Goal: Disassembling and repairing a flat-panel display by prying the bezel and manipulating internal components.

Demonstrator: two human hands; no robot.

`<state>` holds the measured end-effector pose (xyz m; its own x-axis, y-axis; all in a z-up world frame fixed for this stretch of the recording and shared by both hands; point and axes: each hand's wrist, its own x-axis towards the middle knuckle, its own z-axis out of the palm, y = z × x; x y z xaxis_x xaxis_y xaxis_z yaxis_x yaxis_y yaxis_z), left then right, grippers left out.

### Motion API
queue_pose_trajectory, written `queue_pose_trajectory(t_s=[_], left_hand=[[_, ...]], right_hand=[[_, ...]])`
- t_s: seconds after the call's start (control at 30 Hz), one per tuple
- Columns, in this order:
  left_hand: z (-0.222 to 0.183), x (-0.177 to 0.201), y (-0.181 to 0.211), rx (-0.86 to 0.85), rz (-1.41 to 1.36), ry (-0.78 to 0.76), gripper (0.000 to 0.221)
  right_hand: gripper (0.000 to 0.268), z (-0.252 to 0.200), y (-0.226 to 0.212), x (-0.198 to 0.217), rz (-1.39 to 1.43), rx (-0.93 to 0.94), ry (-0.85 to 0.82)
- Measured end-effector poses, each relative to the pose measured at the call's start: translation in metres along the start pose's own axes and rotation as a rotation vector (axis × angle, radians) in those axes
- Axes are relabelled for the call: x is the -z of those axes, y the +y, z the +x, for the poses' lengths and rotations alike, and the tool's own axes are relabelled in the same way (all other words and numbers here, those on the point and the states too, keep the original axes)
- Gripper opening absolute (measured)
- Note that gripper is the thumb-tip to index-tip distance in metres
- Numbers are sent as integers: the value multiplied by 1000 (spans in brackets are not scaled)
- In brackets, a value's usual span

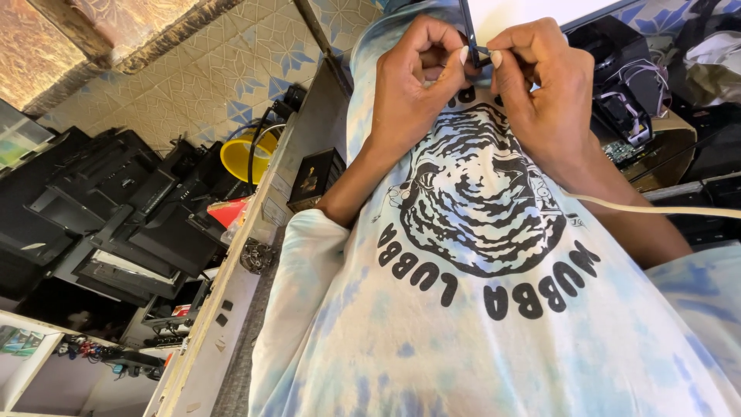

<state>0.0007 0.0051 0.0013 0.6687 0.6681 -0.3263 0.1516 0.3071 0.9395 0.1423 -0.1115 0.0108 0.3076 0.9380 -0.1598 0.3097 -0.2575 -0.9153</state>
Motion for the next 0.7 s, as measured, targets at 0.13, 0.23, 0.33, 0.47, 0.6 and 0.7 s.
queue_pose_trajectory(t_s=[0.13, 0.23, 0.33, 0.47, 0.6, 0.7], left_hand=[[0, 2, -2, -11, -8, -22, 5], [0, 3, -2, -10, -5, -26, 5], [1, 3, -1, -10, -10, -24, 5], [3, 7, -2, -19, -42, -53, 5], [2, 15, -9, -82, -98, -149, 13], [0, 23, -10, -59, -98, -212, 19]], right_hand=[[2, 0, -1, -1, 10, -23, 13], [4, 0, -3, -2, 15, -32, 19], [3, 0, -2, -3, -10, -18, 27], [7, -2, -5, -2, 97, -58, 39], [6, -8, 7, -3, 380, -136, 93], [5, -14, 7, -5, 434, -123, 176]])
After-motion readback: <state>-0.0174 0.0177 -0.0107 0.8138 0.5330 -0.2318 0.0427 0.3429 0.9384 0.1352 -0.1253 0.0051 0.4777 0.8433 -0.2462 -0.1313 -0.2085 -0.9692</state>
